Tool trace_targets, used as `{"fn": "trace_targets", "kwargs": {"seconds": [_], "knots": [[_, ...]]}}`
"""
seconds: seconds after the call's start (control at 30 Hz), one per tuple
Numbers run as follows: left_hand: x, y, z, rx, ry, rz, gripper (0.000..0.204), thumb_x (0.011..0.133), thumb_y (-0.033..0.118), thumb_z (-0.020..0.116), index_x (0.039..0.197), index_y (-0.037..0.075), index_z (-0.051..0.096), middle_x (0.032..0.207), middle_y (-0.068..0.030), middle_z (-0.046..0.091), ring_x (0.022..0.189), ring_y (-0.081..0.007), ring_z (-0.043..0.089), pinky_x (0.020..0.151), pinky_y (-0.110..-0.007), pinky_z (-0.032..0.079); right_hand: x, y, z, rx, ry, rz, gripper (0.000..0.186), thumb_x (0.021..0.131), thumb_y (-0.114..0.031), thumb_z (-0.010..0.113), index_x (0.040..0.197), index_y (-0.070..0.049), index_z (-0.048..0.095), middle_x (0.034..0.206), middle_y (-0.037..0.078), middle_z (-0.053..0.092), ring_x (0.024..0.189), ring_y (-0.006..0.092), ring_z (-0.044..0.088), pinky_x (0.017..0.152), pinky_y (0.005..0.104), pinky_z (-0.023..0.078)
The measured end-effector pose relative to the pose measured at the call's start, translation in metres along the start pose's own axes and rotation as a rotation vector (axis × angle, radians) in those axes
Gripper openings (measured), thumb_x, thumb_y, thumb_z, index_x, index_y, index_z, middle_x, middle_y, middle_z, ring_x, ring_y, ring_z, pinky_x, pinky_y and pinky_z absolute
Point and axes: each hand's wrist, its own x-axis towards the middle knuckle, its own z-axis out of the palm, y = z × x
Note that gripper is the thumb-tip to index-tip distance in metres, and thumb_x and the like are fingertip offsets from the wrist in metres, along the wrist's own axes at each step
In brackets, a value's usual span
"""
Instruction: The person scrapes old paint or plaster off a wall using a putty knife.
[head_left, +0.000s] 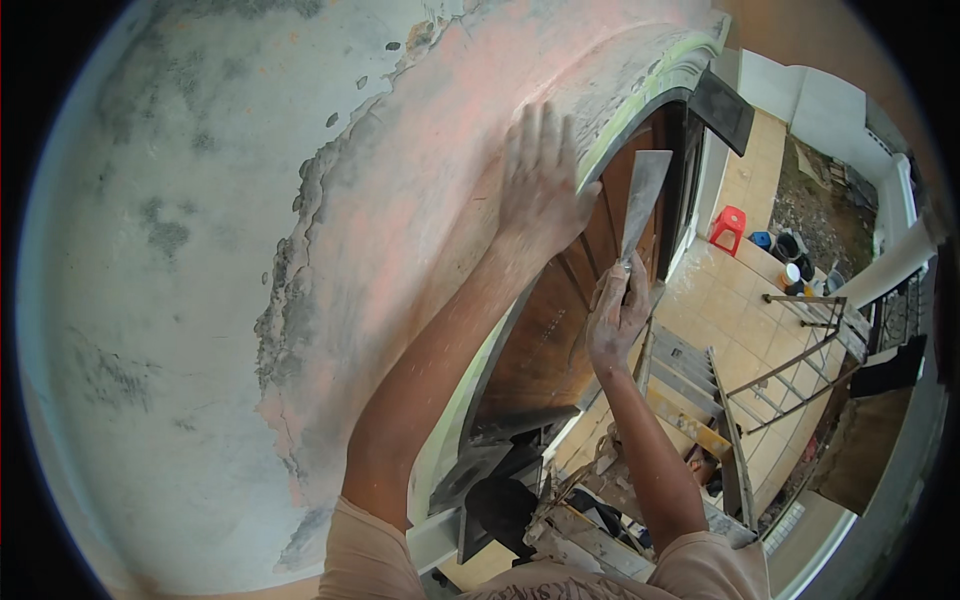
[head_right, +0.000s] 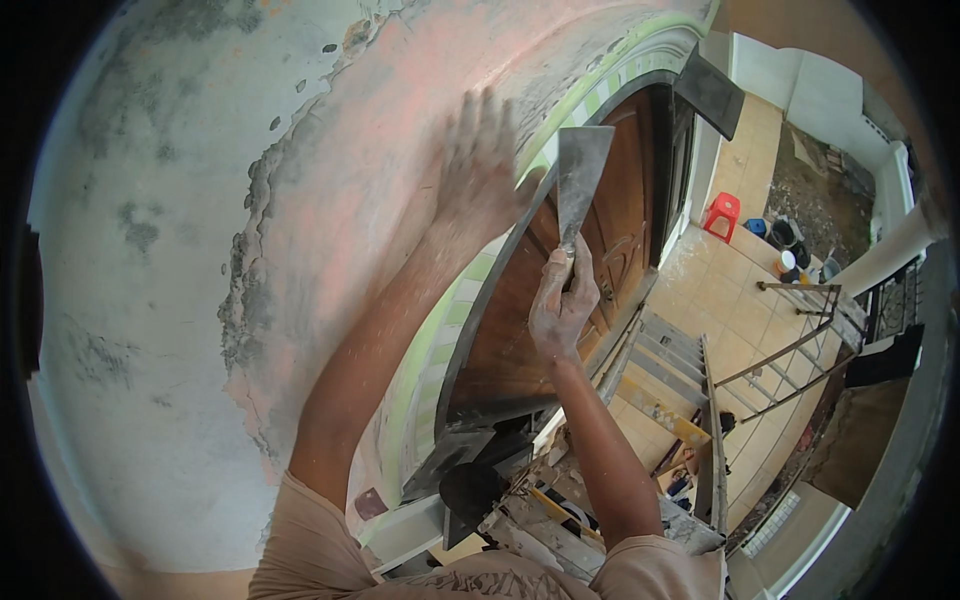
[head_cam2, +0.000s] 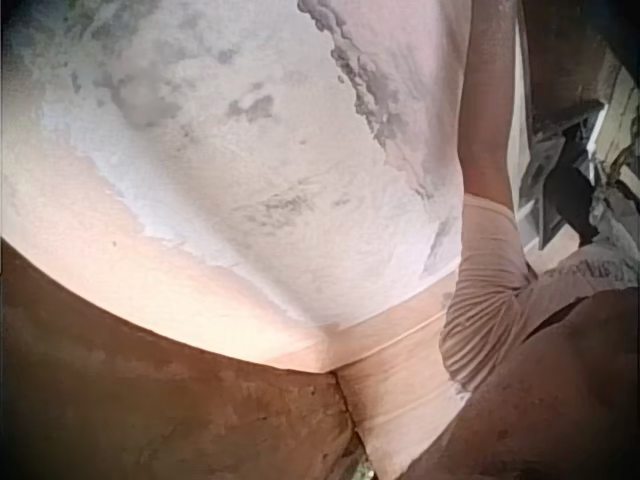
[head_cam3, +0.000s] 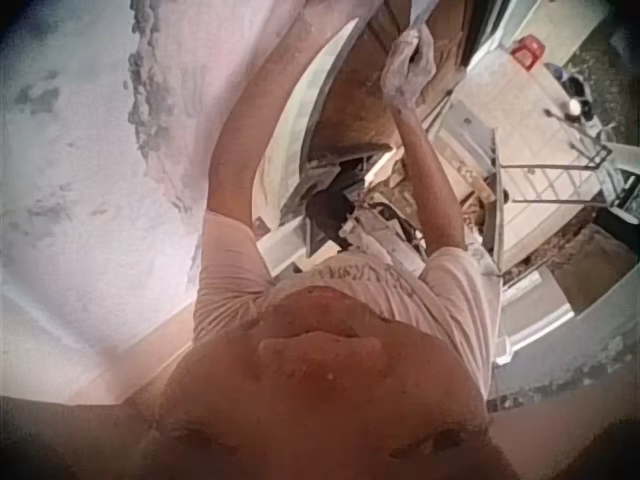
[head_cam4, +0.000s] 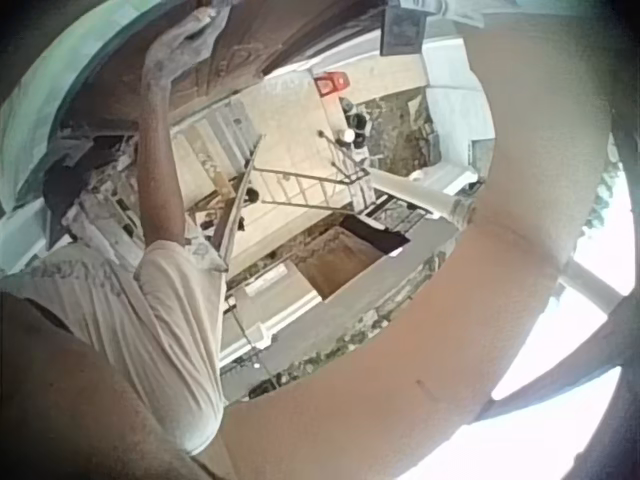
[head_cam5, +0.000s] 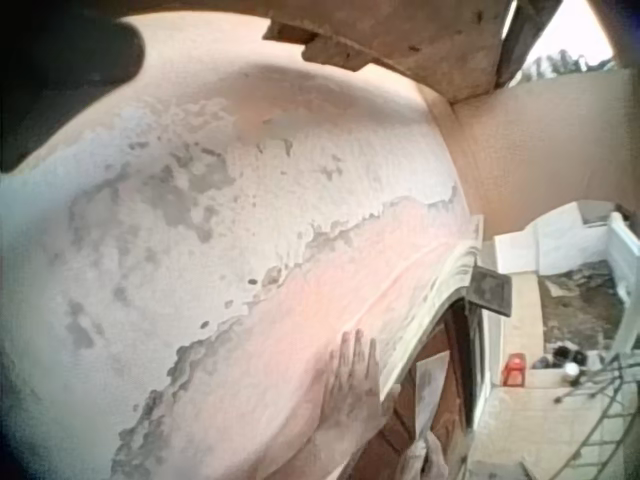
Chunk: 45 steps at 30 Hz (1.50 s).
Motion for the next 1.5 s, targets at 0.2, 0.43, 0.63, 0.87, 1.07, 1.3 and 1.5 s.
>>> {"fn": "trace_targets", "kwargs": {"seconds": [0.2,0.43,0.63,0.87,1.07,1.3,1.5], "knots": [[0.065,0.007,0.035,0.041,-0.089,0.046,0.075,0.086,0.034,0.058,0.141,-0.007,0.026,0.148,-0.0266,0.023,0.140,-0.0369,0.017,0.116,-0.046,0.010,0.000,-0.009,0.002,-0.014,0.022,0.024,0.038,0.100,-0.024,0.046,0.127,0.001,0.049,0.077,-0.001,0.047,0.063,0.0039,0.044,0.056,0.0187,0.038],[0.050,0.000,0.032,-0.003,-0.178,-0.126,0.084,0.087,0.045,0.055,0.140,-0.012,0.023,0.147,-0.0284,0.024,0.140,-0.0371,0.018,0.117,-0.044,0.009,0.000,-0.009,0.007,-0.069,0.016,-0.027,0.032,0.097,-0.013,0.047,0.124,0.005,0.051,0.067,-0.005,0.043,0.057,0.0010,0.036,0.049,0.0180,0.031],[-0.007,-0.012,-0.012,0.174,-0.290,-0.209,0.101,0.084,0.069,0.044,0.138,-0.014,0.024,0.147,-0.0269,0.025,0.141,-0.0347,0.016,0.116,-0.047,0.009,0.001,-0.005,0.007,0.016,-0.019,0.029,0.032,0.097,-0.013,0.048,0.123,0.006,0.052,0.067,-0.005,0.042,0.058,0.0014,0.036,0.049,0.0185,0.031],[-0.076,-0.010,-0.066,0.418,-0.636,-0.226,0.111,0.080,0.075,0.042,0.138,-0.017,0.020,0.148,-0.0274,0.022,0.142,-0.0347,0.009,0.116,-0.046,0.004,0.001,0.011,0.002,-0.038,-0.028,0.022,0.029,0.096,-0.013,0.050,0.118,0.006,0.055,0.076,0.003,0.055,0.065,0.0071,0.043,0.057,0.0245,0.039],[-0.061,-0.002,-0.064,0.225,-0.231,-0.090,0.097,0.086,0.060,0.050,0.141,-0.013,0.018,0.148,-0.0294,0.018,0.142,-0.0377,0.010,0.116,-0.048,0.006,-0.001,0.006,0.006,-0.067,-0.043,0.013,0.030,0.096,-0.013,0.050,0.118,0.006,0.055,0.076,0.004,0.055,0.066,0.0073,0.045,0.059,0.0245,0.040],[-0.031,0.018,0.008,0.268,-0.189,-0.092,0.065,0.096,0.032,0.043,0.140,-0.011,0.024,0.148,-0.0284,0.021,0.140,-0.0402,0.015,0.116,-0.049,0.006,0.000,-0.004,0.009,-0.118,-0.003,-0.054,0.029,0.097,-0.013,0.050,0.119,0.006,0.054,0.071,-0.003,0.046,0.061,0.0029,0.040,0.052,0.0193,0.034],[-0.092,-0.006,-0.011,0.054,-0.143,-0.143,0.075,0.090,0.035,0.052,0.140,-0.012,0.021,0.150,-0.0262,0.018,0.141,-0.0392,0.013,0.115,-0.050,0.007,0.000,0.000,0.008,0.004,0.005,0.081,0.030,0.097,-0.015,0.052,0.118,0.006,0.054,0.071,-0.003,0.047,0.061,0.0031,0.040,0.052,0.0197,0.035]]}}
